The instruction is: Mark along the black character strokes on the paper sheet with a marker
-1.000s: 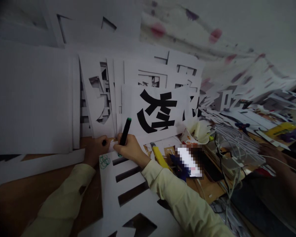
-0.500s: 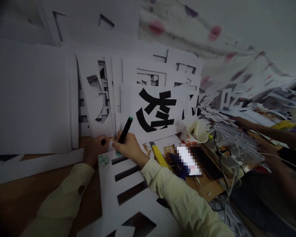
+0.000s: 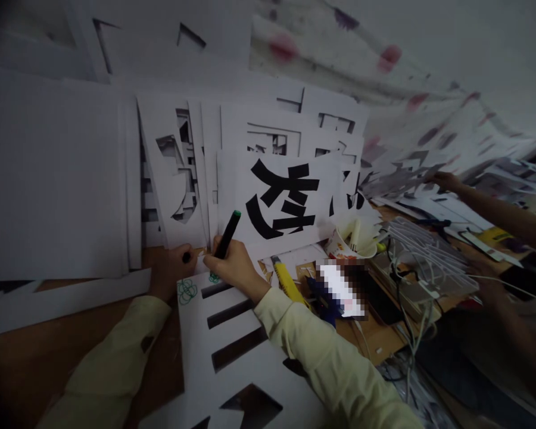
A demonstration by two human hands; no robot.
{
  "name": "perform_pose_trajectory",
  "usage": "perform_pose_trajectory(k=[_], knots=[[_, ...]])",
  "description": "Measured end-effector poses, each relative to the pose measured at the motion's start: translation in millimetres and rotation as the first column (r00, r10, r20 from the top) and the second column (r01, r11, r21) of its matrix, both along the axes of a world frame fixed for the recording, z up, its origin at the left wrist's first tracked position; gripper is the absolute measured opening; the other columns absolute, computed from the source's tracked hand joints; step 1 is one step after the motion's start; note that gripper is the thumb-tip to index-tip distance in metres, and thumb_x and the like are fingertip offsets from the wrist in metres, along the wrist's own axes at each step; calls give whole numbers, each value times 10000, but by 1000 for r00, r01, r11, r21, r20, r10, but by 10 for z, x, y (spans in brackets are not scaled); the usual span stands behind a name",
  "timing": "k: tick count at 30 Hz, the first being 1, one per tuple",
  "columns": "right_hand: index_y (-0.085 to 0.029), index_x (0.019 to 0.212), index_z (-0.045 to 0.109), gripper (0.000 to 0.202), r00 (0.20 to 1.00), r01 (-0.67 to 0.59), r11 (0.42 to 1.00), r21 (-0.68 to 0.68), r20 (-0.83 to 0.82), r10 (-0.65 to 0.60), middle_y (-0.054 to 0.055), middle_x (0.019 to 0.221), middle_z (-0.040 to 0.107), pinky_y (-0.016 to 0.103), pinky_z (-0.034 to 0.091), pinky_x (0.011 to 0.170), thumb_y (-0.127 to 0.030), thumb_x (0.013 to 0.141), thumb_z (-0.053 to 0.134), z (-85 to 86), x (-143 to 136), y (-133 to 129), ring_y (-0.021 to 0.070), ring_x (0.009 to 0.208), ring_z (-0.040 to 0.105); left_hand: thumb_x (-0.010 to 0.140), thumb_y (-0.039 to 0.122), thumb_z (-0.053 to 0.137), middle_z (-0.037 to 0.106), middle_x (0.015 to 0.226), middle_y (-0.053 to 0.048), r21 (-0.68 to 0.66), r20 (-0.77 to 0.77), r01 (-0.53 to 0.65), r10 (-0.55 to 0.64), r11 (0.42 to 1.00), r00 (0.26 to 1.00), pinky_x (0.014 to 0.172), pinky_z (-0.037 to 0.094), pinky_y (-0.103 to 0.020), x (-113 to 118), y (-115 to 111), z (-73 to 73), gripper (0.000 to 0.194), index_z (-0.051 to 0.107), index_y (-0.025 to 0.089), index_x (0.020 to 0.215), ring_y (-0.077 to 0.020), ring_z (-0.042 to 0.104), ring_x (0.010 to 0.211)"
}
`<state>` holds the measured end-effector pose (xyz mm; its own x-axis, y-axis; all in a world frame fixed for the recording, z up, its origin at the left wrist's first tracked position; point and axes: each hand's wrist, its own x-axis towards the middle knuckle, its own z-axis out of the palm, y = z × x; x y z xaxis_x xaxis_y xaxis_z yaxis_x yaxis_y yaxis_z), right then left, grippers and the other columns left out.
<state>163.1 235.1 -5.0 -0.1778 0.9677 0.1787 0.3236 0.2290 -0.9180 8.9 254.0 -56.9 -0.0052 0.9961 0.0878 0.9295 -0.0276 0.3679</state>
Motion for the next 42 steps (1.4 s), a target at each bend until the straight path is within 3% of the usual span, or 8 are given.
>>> perform_pose_trajectory(k=[20,29,42], knots=[[-212,547,365,209,999,36,999,13,-16,-36,-85,500,323,235,239,469,-154,644,540,-16,12,23,89,500,332,855,278,472,697,807,-56,-1,14,19,-19,1000,1000,592,284,-269,-5,6,-8,189,625,195,782,-189,615,747],[-218,512,360,222,947,233,972,36,-237,-218,-87,483,309,251,266,513,-186,607,559,-108,56,119,96,505,320,863,288,463,696,799,-47,3,32,8,-8,1000,999,592,290,-270,-11,14,-28,205,631,195,792,-190,615,744],[-220,506,362,209,938,281,960,24,-217,-269,-82,476,319,242,254,498,-207,590,552,-46,56,73,100,508,336,865,284,462,684,785,-24,-21,62,4,-2,1000,998,583,283,-255,-4,21,-42,197,615,199,776,-166,595,716]])
